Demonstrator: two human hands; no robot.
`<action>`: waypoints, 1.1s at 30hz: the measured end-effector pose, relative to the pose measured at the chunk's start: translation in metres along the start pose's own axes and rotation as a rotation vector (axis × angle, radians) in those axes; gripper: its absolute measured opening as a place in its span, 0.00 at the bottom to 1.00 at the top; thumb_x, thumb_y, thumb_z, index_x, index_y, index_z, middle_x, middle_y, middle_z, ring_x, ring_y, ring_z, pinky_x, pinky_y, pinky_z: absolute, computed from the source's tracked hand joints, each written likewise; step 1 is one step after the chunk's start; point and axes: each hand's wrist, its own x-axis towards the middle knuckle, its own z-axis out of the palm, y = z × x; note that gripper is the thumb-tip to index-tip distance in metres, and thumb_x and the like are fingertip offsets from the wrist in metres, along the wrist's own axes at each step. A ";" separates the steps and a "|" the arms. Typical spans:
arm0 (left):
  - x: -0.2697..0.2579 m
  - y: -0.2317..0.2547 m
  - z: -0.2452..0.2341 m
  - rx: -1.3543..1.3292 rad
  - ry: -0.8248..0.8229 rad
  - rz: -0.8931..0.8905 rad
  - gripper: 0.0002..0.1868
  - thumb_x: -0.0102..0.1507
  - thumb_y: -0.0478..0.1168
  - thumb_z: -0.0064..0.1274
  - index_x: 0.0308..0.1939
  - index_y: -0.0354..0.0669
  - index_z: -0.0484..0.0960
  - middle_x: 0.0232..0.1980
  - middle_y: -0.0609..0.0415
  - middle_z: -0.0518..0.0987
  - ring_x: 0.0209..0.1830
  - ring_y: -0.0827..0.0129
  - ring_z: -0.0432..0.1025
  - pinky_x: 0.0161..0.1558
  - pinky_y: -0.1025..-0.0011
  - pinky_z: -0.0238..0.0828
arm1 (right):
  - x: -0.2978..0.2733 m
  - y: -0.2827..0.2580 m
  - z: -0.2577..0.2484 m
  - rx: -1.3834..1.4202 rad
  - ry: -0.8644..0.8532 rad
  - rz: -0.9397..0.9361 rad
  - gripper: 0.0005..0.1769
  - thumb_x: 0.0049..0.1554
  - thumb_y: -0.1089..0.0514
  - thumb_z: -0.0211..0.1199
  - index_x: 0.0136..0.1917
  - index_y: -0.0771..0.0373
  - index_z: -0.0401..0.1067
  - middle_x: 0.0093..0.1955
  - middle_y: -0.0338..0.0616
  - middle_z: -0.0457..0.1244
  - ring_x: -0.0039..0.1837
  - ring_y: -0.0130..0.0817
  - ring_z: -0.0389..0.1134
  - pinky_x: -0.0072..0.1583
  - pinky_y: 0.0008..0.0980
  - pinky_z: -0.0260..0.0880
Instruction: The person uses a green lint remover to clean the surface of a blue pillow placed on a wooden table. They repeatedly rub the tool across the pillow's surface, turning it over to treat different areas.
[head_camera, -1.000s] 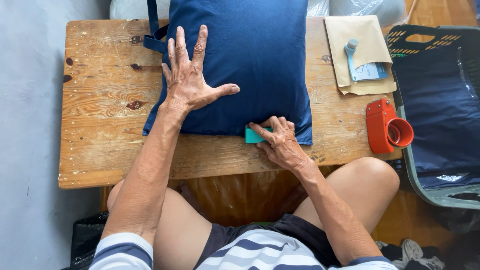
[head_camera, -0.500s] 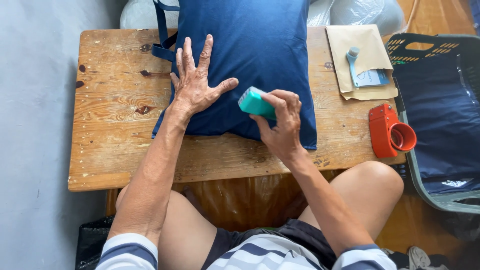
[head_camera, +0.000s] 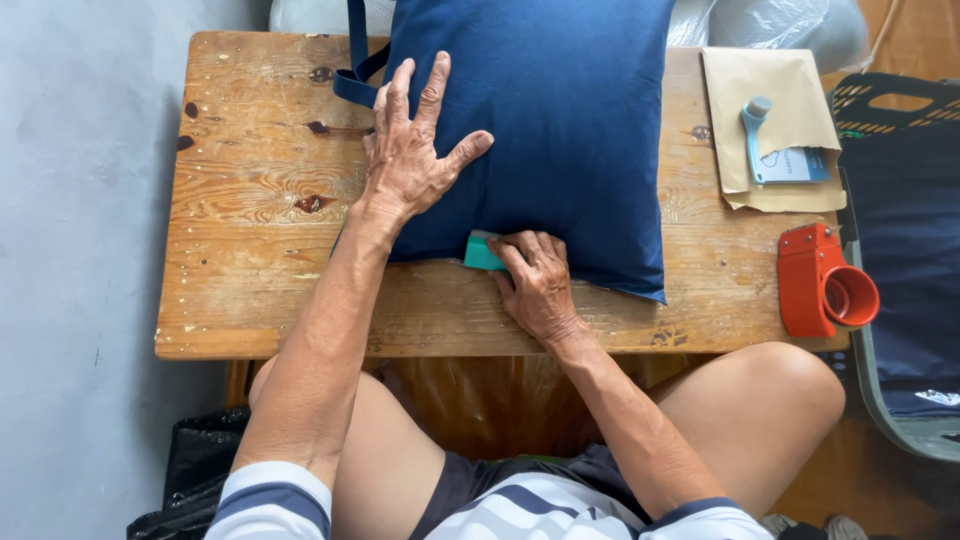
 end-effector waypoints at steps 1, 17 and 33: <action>-0.001 -0.005 0.001 0.001 -0.004 -0.002 0.48 0.66 0.81 0.37 0.82 0.73 0.38 0.84 0.45 0.42 0.83 0.41 0.43 0.62 0.29 0.61 | 0.000 -0.001 -0.001 0.003 -0.002 0.003 0.16 0.55 0.60 0.69 0.57 0.61 0.74 0.51 0.43 0.65 0.49 0.45 0.64 0.54 0.45 0.61; -0.002 0.004 -0.013 -0.355 -0.073 -0.211 0.62 0.56 0.79 0.58 0.80 0.75 0.33 0.83 0.28 0.35 0.84 0.35 0.39 0.74 0.39 0.48 | 0.014 -0.001 -0.080 0.220 -0.360 0.040 0.24 0.60 0.55 0.66 0.68 0.64 0.68 0.62 0.52 0.64 0.61 0.50 0.65 0.61 0.48 0.63; -0.007 0.018 -0.029 -0.328 -0.099 -0.451 0.75 0.45 0.83 0.59 0.82 0.63 0.32 0.75 0.28 0.60 0.75 0.38 0.58 0.69 0.44 0.57 | -0.023 0.049 -0.090 0.145 -0.828 0.166 0.27 0.51 0.51 0.71 0.64 0.47 0.73 0.58 0.33 0.64 0.58 0.39 0.64 0.58 0.42 0.57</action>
